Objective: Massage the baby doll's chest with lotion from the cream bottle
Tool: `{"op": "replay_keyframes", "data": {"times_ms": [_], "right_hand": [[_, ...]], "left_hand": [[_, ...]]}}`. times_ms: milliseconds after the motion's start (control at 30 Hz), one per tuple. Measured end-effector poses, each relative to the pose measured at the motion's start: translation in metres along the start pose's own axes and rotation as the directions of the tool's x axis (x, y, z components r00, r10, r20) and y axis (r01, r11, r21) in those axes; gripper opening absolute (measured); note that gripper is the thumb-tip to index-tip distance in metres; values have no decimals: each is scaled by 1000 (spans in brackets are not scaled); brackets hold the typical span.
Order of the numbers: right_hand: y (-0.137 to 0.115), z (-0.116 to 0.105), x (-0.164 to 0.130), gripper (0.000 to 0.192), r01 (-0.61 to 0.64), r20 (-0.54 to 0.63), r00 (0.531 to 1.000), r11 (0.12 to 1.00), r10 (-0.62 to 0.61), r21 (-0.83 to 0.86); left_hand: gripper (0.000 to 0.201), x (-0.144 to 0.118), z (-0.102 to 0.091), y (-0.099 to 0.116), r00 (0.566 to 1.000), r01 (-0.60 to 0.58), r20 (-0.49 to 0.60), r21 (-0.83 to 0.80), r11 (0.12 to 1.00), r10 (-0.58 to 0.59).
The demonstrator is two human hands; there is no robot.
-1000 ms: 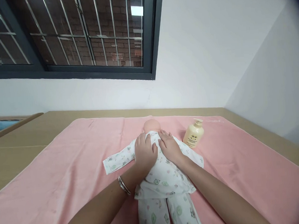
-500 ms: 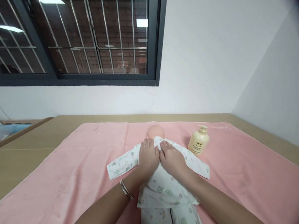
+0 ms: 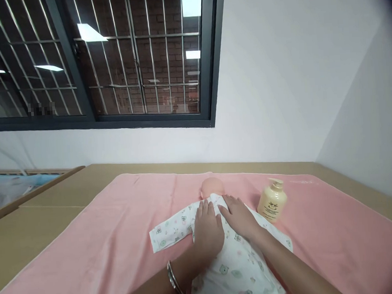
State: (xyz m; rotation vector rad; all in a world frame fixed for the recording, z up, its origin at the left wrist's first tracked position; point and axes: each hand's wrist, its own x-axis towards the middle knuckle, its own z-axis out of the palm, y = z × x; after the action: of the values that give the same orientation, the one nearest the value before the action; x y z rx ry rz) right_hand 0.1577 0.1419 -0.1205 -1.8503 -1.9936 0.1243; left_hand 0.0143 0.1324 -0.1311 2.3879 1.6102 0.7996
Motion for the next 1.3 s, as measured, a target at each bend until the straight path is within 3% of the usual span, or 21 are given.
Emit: {"op": "replay_keyframes", "data": {"times_ms": [300,500,700,1000,1300], "right_hand": [[-36,-2,-28,51,-15,-49,999,971,3,-240],[-24,-8,-17,42,-2,-100,995,996,-7,-85],[-7,5,-4,47,-52,-177,983,999,51,0],[-6,14,-4,45,-52,-244,967,994,75,98],[-23,2,-14,48,-30,-166,986,992,10,-119]], "left_hand": [[45,27,-1,-19,998,-26,-66,-10,1000,25],[46,26,7,-22,996,-44,-75,-27,999,42],[42,28,9,-20,989,-74,-127,-28,997,70],[41,36,2,-19,994,-89,-73,-81,993,83],[41,42,1,-22,994,-109,-33,-107,988,106]]}}
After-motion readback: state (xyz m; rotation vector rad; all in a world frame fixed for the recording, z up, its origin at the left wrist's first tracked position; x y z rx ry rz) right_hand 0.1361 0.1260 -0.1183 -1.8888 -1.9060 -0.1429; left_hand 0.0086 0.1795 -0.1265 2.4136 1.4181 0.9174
